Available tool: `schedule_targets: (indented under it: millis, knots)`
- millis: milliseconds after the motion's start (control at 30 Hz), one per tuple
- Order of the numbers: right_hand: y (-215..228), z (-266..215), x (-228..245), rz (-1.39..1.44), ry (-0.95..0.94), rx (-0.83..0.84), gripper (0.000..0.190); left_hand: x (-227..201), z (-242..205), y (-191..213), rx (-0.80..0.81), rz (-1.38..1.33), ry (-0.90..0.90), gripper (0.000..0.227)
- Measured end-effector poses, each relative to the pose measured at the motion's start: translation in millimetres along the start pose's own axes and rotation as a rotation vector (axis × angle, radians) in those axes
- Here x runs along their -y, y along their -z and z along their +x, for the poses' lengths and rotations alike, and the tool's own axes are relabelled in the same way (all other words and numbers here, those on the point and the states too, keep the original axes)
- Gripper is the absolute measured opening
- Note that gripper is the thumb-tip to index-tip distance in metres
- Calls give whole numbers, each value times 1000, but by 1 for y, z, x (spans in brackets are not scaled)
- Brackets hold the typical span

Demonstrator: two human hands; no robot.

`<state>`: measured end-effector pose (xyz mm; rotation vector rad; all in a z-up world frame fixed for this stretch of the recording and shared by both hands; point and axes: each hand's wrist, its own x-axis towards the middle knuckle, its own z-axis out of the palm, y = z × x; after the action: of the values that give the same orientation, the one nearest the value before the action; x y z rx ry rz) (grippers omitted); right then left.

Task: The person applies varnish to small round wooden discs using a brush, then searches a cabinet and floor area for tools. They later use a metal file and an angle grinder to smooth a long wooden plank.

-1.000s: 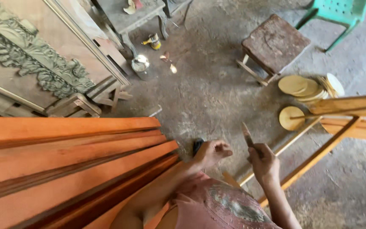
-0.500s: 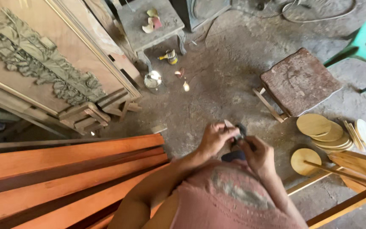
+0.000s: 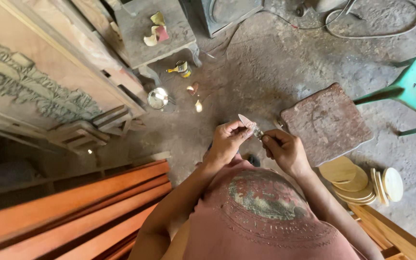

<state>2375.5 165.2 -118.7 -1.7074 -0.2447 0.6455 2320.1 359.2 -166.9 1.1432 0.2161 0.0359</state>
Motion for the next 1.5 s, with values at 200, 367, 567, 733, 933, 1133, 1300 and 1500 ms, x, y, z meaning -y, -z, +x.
schedule_targets:
  millis: [200,367,567,733,933,1133,1300,1500]
  knots:
    - [33,123,9,-68,102,-12,20,-5,134,27,-28,-33,-7,13]
    - [55,237,46,-490,361,-318,29,-37,278,43,57,73,-9,25]
    - [101,321,96,-601,411,-566,34,-93,417,15,206,88,121,13]
    - [150,365,112,-563,354,-755,36,-98,515,-39,359,154,169,11]
    - [253,398,95,-513,263,-847,35,-71,621,-125,505,250,230,18]
    - [367,421,74,-452,215,-866,35,-33,711,-219,644,239,229,19]
    - [417,432,59,-258,143,-1056,27,6,765,-296,775,224,282,14]
    - [501,445,38,68,-117,-1127,24,58,829,-395,890,209,420,14]
